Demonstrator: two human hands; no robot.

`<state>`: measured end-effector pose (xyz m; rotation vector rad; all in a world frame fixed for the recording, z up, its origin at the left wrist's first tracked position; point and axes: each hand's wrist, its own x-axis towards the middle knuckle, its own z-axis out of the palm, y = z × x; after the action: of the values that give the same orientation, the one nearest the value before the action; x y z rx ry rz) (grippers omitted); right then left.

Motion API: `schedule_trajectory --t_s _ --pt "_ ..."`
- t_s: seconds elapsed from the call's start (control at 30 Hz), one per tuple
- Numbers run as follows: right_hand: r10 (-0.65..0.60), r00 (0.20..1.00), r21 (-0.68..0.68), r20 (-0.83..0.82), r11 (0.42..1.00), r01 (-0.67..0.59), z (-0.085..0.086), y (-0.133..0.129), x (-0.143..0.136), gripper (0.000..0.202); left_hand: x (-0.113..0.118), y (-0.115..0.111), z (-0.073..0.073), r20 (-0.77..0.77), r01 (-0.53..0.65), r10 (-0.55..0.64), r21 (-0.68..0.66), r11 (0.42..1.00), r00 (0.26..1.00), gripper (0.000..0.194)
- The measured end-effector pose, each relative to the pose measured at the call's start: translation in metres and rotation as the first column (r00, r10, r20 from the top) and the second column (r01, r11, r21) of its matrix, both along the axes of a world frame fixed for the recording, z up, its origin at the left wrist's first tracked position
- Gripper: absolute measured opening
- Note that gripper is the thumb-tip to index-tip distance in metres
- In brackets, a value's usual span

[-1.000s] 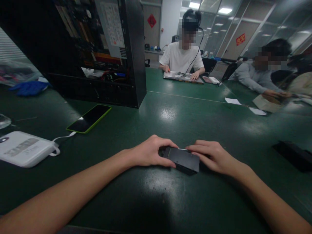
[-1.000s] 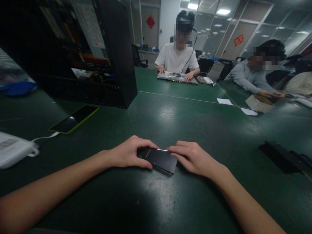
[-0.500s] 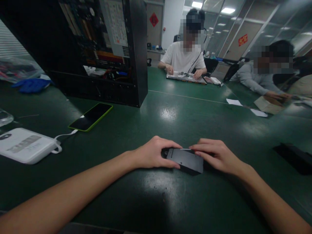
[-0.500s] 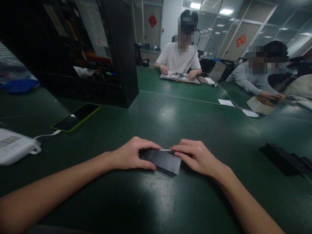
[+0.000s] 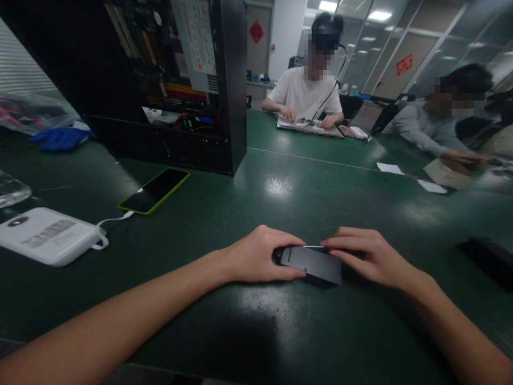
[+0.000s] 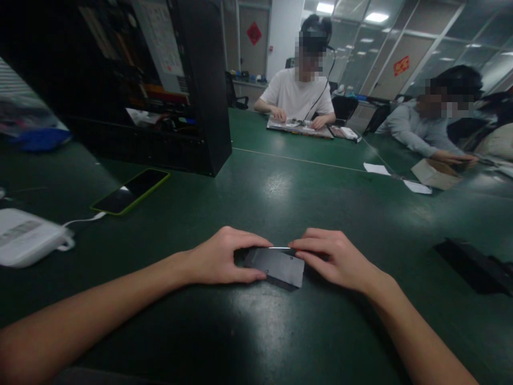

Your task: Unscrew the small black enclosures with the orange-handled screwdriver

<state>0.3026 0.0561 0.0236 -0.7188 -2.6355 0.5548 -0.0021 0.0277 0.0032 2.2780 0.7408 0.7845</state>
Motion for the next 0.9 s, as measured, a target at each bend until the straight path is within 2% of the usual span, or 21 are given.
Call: schedule_trajectory --t_s 0.17,0.37,0.43,0.5,0.57,0.67,0.8,0.9 --pt "0.011 0.999 -0.032 0.052 0.999 -0.009 0.001 0.001 0.000 0.026 -0.010 0.005 0.008 -0.042 0.109 -0.108 0.015 0.994 0.993 0.052" --pt "0.025 0.998 -0.044 0.059 0.999 -0.023 0.007 -0.001 -0.001 0.027 -0.007 0.006 0.008 0.041 0.093 -0.092 -0.012 0.996 0.995 0.038" --pt "0.015 0.999 -0.040 0.052 0.999 -0.013 0.008 -0.001 -0.001 0.026 -0.004 0.006 0.006 0.073 0.023 -0.019 -0.049 0.999 0.997 0.030" --pt "0.000 0.999 -0.023 0.044 1.000 0.001 0.008 0.000 0.000 0.025 -0.003 0.007 0.003 0.093 -0.095 0.104 -0.090 0.991 0.990 0.028" --pt "-0.027 0.999 -0.003 0.041 1.000 0.027 0.008 0.002 0.003 0.025 -0.003 0.010 0.001 0.108 -0.213 0.226 -0.121 0.969 0.968 0.031" --pt "-0.100 0.994 0.019 0.032 0.995 0.099 0.007 0.006 0.009 0.026 -0.005 0.017 -0.001 0.158 -0.330 0.351 -0.146 0.933 0.923 0.032" --pt "-0.209 0.978 0.058 0.025 0.977 0.207 0.005 0.011 0.015 0.028 -0.012 0.029 -0.002 0.157 -0.461 0.479 -0.138 0.877 0.864 0.026" --pt "-0.261 0.964 0.115 0.053 0.960 0.254 0.003 0.014 0.016 0.030 -0.017 0.035 -0.005 0.067 -0.490 0.496 -0.091 0.867 0.866 0.020"
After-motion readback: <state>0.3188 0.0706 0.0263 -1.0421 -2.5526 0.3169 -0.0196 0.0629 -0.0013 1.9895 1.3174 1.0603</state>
